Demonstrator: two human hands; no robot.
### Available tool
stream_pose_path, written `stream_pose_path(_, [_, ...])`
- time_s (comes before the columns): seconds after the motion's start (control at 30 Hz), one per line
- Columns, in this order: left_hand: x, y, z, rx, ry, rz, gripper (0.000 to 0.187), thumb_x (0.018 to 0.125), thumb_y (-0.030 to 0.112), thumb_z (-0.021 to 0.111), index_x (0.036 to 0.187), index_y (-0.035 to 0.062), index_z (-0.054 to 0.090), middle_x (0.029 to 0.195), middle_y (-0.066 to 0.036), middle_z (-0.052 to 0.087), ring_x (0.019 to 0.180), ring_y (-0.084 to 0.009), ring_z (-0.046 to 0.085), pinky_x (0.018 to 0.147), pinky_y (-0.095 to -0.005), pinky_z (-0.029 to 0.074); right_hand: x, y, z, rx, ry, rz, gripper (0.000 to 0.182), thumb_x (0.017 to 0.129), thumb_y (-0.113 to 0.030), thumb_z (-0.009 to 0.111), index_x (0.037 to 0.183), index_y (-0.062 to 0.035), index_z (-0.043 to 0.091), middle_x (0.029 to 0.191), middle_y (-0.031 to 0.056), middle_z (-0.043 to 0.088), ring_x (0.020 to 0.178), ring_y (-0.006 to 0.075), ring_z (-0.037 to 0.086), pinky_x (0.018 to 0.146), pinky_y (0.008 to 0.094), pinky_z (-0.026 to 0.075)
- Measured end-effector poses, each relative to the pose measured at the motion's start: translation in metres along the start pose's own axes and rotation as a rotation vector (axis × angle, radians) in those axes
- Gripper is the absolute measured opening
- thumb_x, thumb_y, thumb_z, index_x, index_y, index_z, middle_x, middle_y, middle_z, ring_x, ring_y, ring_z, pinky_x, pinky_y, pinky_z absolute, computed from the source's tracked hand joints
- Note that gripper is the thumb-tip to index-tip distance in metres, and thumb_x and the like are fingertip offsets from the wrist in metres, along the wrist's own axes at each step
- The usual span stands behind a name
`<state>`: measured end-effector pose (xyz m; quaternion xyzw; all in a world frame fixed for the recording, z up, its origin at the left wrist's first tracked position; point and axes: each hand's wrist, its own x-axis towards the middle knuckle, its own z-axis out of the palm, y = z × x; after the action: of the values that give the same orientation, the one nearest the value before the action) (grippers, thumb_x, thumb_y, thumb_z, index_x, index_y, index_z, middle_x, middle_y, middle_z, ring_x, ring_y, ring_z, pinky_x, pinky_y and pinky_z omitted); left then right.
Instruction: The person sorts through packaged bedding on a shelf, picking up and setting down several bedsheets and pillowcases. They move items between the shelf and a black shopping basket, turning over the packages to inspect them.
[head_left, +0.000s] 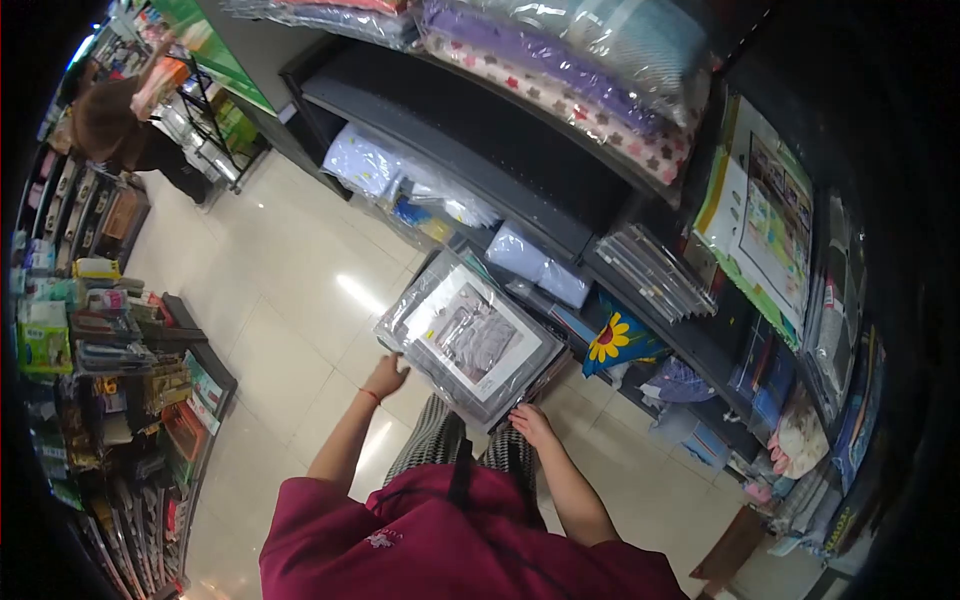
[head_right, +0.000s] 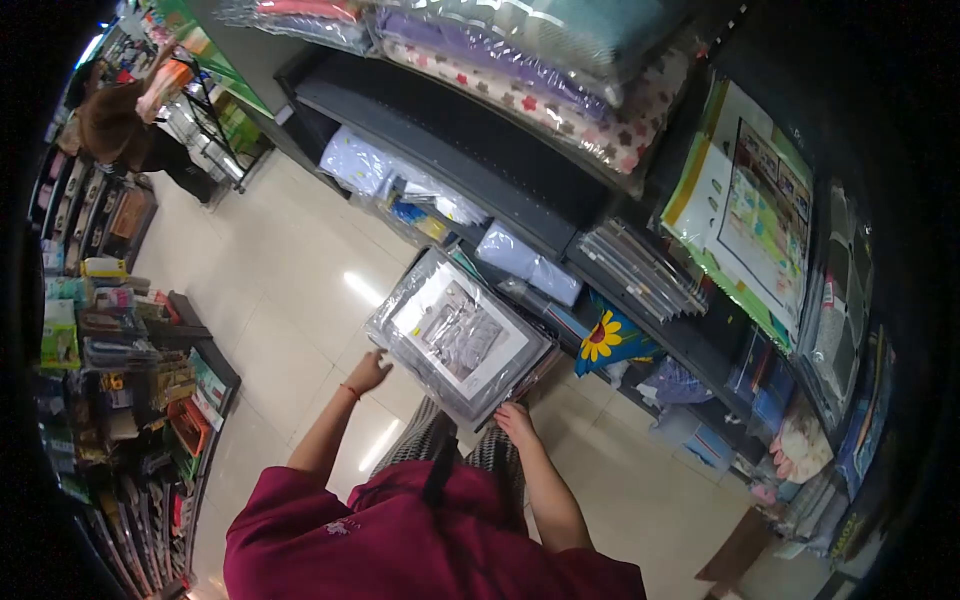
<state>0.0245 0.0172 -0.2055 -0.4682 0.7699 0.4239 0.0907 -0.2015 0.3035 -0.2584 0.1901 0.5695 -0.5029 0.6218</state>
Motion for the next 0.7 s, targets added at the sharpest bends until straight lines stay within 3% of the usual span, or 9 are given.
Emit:
stream_pose_path(0.13, [0.076,-0.055,0.017,-0.01,0.196,-0.138,0.056,0.069,0.025,0.059,0.116,0.0013,0.039,0.115,-0.024,0.042,0.103,-0.0356,0.044,0.09,-0.0397,0.035,0.013,0.007,0.016,-0.012,0.178,-0.088,0.047,0.075,-0.02,0.058,0.113,-0.0057,0.036,0.112,0.0156,0.044,0.104,0.0272,0.044,0.089,0.0382,0.034])
stream_pose_path(0.2, [0.103,-0.075,0.024,0.024,0.245,-0.083,0.062,0.066,0.027,0.061,0.119,0.0034,0.036,0.116,-0.022,0.041,0.105,-0.0333,0.043,0.09,-0.0393,0.033,0.016,0.006,0.029,-0.03,0.263,-0.096,0.048,0.074,-0.019,0.059,0.113,-0.0056,0.036,0.11,0.0153,0.044,0.101,0.0267,0.045,0.088,0.0383,0.034])
stream_pose_path(0.23, [0.105,-0.069,0.015,0.018,0.165,-0.064,0.064,0.066,0.03,0.06,0.121,0.006,0.035,0.111,-0.021,0.043,0.104,-0.0342,0.043,0.089,-0.0401,0.034,0.022,0.009,0.031,-0.047,0.334,-0.122,0.048,0.072,-0.016,0.06,0.111,-0.0054,0.035,0.105,0.0133,0.045,0.097,0.0236,0.045,0.086,0.0364,0.035])
stream_pose_path(0.33, [0.103,-0.044,0.007,0.216,0.208,-0.195,0.065,0.066,0.035,0.059,0.12,0.0075,0.036,0.108,-0.02,0.044,0.102,-0.0362,0.043,0.087,-0.0411,0.035,0.033,0.018,0.036,-0.184,0.556,-0.36,0.043,0.071,-0.014,0.061,0.106,-0.0053,0.039,0.092,0.0074,0.047,0.082,0.0172,0.049,0.075,0.0308,0.041])
stream_pose_path(0.47, [0.105,-0.03,-0.01,0.42,0.258,-0.189,0.053,0.068,0.042,0.057,0.111,0.0111,0.047,0.098,-0.02,0.048,0.092,-0.0357,0.047,0.082,-0.0411,0.039,0.058,0.028,0.026,-0.154,0.514,-0.31,0.034,0.071,-0.011,0.062,0.1,-0.0055,0.044,0.077,0.001,0.047,0.061,0.0104,0.048,0.053,0.023,0.042])
stream_pose_path(0.53, [0.123,-0.051,-0.016,0.292,0.17,-0.102,0.046,0.069,0.04,0.058,0.103,0.01,0.051,0.087,-0.02,0.05,0.083,-0.0354,0.05,0.077,-0.0401,0.042,0.037,0.009,0.043,-0.084,0.484,-0.309,0.031,0.072,-0.011,0.061,0.098,-0.0056,0.046,0.072,-0.0008,0.047,0.053,0.0083,0.046,0.044,0.0212,0.039])
stream_pose_path(0.67, [0.128,-0.056,-0.023,0.107,0.074,0.091,0.037,0.069,0.034,0.061,0.091,0.005,0.053,0.072,-0.019,0.051,0.073,-0.0352,0.053,0.069,-0.0393,0.045,0.037,0.002,0.042,-0.148,0.364,-0.236,0.021,0.073,-0.008,0.058,0.092,-0.0057,0.05,0.068,0.0003,0.048,0.054,0.0092,0.047,0.045,0.021,0.039])
stream_pose_path(0.7, [0.13,-0.059,-0.02,0.034,0.053,0.208,0.029,0.07,0.025,0.062,0.086,0.0021,0.052,0.075,-0.019,0.051,0.074,-0.0341,0.053,0.067,-0.0384,0.045,0.034,0.0,0.043,-0.093,0.317,-0.22,0.02,0.072,-0.007,0.058,0.091,-0.0057,0.051,0.069,0.0009,0.049,0.056,0.0101,0.048,0.047,0.0217,0.039])
